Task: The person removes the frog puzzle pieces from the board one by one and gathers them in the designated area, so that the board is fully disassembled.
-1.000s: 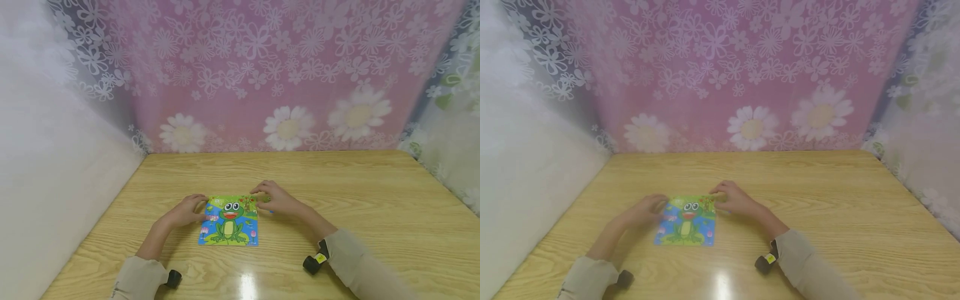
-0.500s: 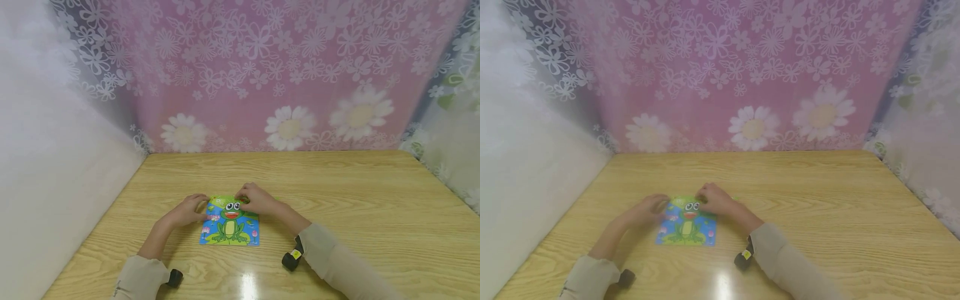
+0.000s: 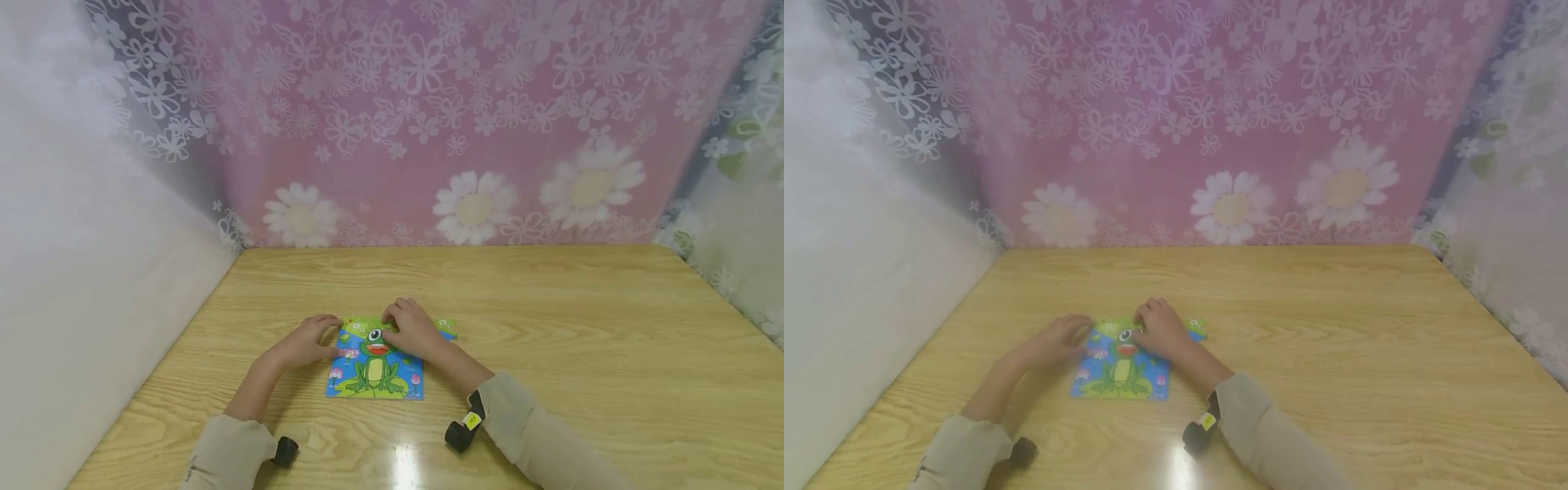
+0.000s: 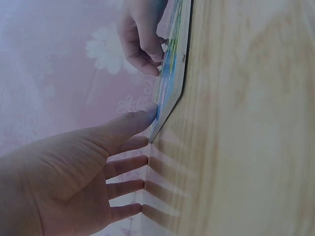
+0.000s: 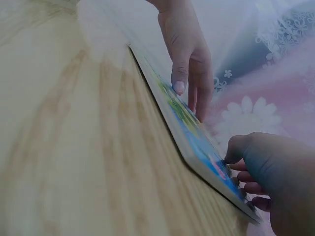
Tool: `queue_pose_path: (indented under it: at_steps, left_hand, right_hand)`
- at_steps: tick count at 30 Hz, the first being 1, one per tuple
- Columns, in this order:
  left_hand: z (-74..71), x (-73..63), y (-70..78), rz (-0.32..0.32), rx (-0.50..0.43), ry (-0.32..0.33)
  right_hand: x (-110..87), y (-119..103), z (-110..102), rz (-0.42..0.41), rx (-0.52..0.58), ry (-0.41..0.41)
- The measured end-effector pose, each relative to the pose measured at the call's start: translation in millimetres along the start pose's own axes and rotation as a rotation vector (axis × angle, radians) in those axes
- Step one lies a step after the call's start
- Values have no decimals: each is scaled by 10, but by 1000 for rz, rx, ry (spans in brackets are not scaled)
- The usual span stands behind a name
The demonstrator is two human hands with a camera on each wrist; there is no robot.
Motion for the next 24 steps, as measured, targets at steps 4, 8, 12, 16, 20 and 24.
queue_pose_path:
  at_steps: [4, 8, 12, 16, 20, 24]
  left_hand:
    - [-4, 9, -18, -4, 7, -1]
    - [-7, 8, 0, -4, 12, -5]
    - [-12, -6, 20, 4, 5, -7]
    - [-12, -5, 22, -8, 2, -2]
    - [-9, 3, 18, -15, 1, 0]
    - [-8, 11, 19, -9, 5, -1]
  right_hand:
    - [7, 10, 7, 0, 32, 13]
    - [-7, 27, 10, 9, 65, 8]
    - [-16, 36, 7, 14, 94, -1]
    - [-21, 36, -14, 5, 142, -8]
    - [-12, 53, -26, -15, 161, -29]
    - [-9, 79, -42, -42, 139, -55]
Point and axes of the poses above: each hand's wrist, its own x-axis towards the middle knuckle, its own z-axis out of the palm, y = z × x, the point moved 1 cm from there along x, towards the middle knuckle, and after that the axes turned 12 degrees about z, right-handed, at the moved point
